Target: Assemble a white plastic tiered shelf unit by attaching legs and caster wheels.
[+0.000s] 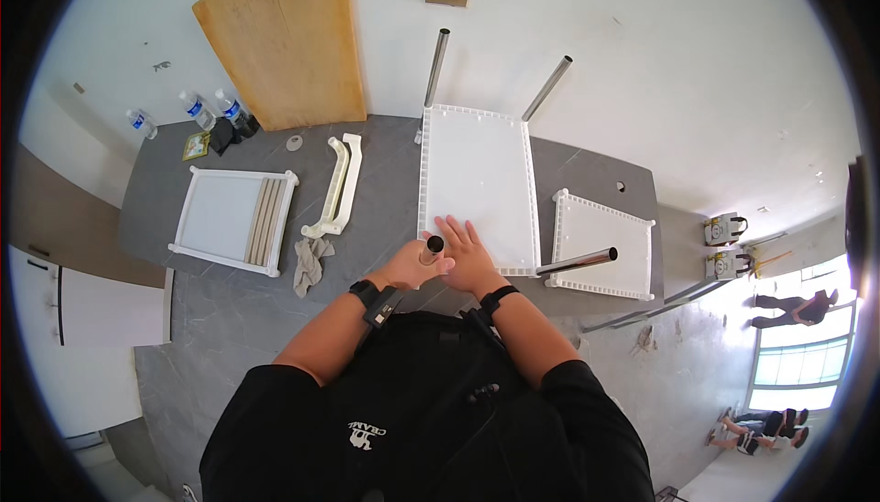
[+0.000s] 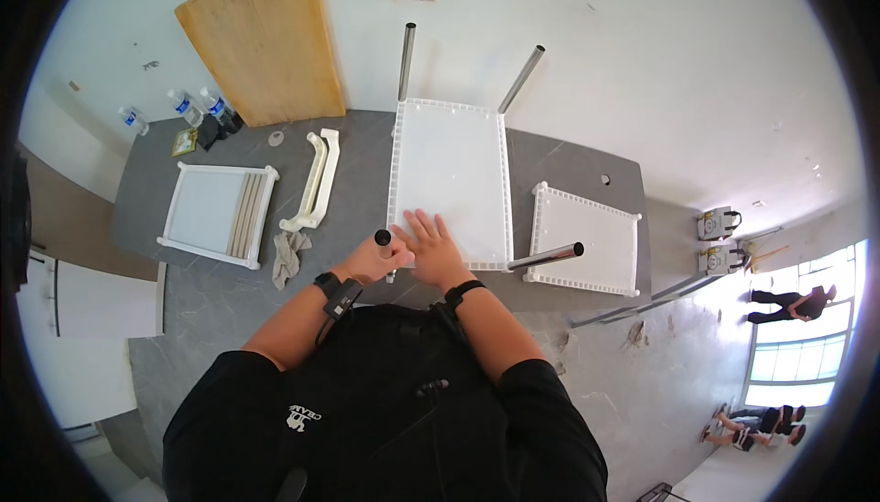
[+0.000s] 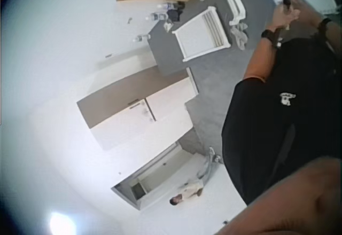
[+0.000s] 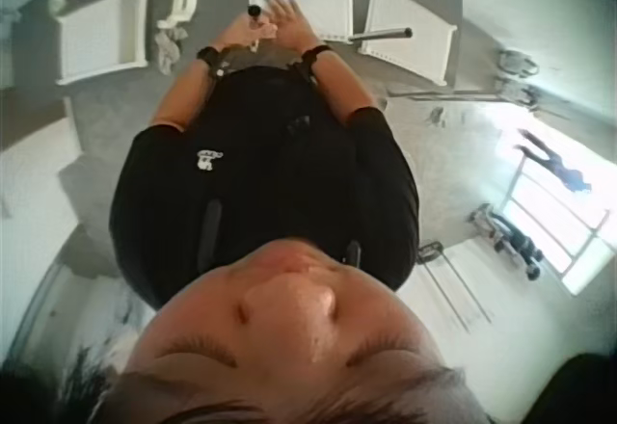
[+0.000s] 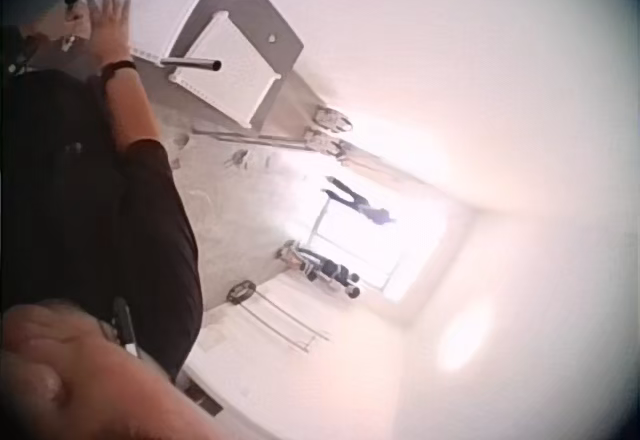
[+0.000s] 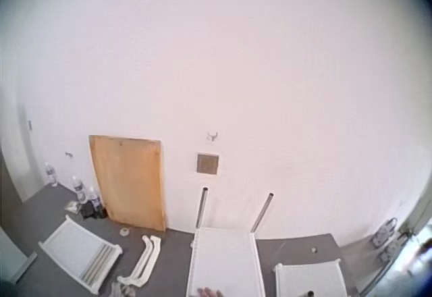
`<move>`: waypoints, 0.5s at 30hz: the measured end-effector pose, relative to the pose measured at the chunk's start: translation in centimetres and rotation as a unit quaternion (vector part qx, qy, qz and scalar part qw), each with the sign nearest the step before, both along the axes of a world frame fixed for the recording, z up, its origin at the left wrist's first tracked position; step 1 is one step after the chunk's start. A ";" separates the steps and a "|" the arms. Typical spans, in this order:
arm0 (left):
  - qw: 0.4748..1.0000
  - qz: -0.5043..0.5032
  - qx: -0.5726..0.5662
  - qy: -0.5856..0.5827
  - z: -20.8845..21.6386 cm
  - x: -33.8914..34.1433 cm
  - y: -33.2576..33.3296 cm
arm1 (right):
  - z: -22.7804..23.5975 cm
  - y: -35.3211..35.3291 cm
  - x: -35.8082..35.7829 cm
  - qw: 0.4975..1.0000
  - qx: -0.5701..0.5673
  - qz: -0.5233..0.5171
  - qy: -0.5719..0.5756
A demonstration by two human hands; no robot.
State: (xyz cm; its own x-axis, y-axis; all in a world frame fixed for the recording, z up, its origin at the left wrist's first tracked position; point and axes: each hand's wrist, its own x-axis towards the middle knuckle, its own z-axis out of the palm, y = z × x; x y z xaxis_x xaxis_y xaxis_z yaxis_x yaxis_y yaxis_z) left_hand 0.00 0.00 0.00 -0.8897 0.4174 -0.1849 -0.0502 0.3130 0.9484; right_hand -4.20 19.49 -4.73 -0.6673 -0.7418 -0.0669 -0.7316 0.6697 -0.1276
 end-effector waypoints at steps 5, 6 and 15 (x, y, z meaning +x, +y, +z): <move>0.981 0.154 0.080 0.084 -1.1 0.5 -0.3 | -1.0 -2.8 0.6 0.996 -0.040 -0.048 0.067; 0.980 0.158 0.087 0.079 -1.4 0.7 0.6 | -1.0 -2.6 0.5 0.997 -0.032 -0.044 0.063; 0.948 0.272 0.084 0.143 -0.9 0.5 0.6 | -1.8 -3.0 0.1 0.995 0.022 -0.083 0.048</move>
State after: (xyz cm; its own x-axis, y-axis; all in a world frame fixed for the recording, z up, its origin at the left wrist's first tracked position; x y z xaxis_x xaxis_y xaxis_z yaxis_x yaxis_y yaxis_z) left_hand 0.52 0.63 -0.93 -0.9855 -0.1155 0.1242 0.1052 0.1587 0.9817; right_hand -4.08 16.54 -6.53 -0.7849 -0.6190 -0.0273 -0.6183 0.7854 -0.0306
